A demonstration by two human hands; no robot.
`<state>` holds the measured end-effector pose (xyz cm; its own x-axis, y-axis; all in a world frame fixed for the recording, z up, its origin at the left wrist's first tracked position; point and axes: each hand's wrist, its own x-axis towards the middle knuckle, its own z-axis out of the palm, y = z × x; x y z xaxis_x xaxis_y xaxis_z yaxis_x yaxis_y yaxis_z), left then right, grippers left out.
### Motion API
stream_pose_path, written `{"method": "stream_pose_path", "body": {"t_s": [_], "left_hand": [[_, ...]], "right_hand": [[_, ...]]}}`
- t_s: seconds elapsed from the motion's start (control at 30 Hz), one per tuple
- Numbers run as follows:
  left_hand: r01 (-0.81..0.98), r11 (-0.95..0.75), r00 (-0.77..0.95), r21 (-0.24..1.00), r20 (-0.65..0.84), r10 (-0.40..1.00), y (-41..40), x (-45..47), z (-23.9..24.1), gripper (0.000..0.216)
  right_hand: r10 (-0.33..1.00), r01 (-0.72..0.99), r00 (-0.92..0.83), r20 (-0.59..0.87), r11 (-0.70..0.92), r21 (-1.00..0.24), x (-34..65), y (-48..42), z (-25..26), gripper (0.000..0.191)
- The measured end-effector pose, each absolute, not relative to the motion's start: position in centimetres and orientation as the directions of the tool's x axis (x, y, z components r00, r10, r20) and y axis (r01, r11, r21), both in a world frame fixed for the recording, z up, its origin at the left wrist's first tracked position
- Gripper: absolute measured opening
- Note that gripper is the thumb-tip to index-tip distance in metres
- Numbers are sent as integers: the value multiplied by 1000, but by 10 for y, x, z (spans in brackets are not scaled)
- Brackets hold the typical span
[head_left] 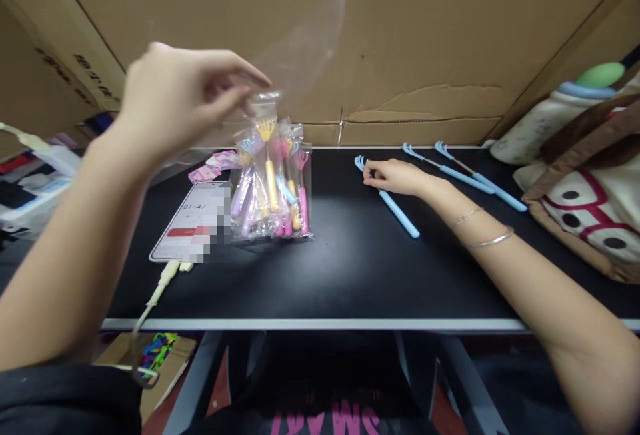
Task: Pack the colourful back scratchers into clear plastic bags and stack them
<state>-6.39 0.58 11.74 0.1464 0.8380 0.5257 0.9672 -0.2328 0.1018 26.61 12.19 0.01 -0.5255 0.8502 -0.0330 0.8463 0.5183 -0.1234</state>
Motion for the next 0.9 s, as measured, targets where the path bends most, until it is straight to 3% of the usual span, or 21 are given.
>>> {"method": "stream_pose_path", "body": {"t_s": [0.07, 0.27, 0.37, 0.47, 0.57, 0.67, 0.77, 0.9], "left_hand": [[951, -300, 229, 70, 493, 839, 8, -39, 112, 29], [837, -542, 524, 76, 176, 833, 21, -4, 79, 25], [808, -579, 569, 109, 108, 815, 25, -3, 70, 26], [819, -559, 546, 127, 123, 829, 27, -9, 66, 28], [845, -524, 507, 107, 150, 849, 29, -14, 61, 28], [865, -496, 479, 74, 174, 861, 29, -13, 58, 26], [884, -465, 447, 52, 203, 871, 27, -11, 58, 25], [896, -443, 426, 38, 207, 881, 24, -11, 62, 27]], "right_hand": [[842, 834, -538, -45, 523, -175, 270, 126, -1, 13], [793, 728, -605, -79, 510, -459, 278, 133, 0, 13], [803, 668, -594, -56, 453, -590, 285, 138, 4, 10], [847, 620, -526, 71, 440, -649, 289, 141, 9, 16], [850, 606, -438, 294, 521, -602, 282, 137, 15, 27], [768, 635, -471, 434, 637, -438, 265, 121, 20, 43], [663, 579, -625, 412, 748, -324, 244, 100, 22, 48], [603, 535, -695, 391, 797, -278, 227, 84, 21, 30]]}}
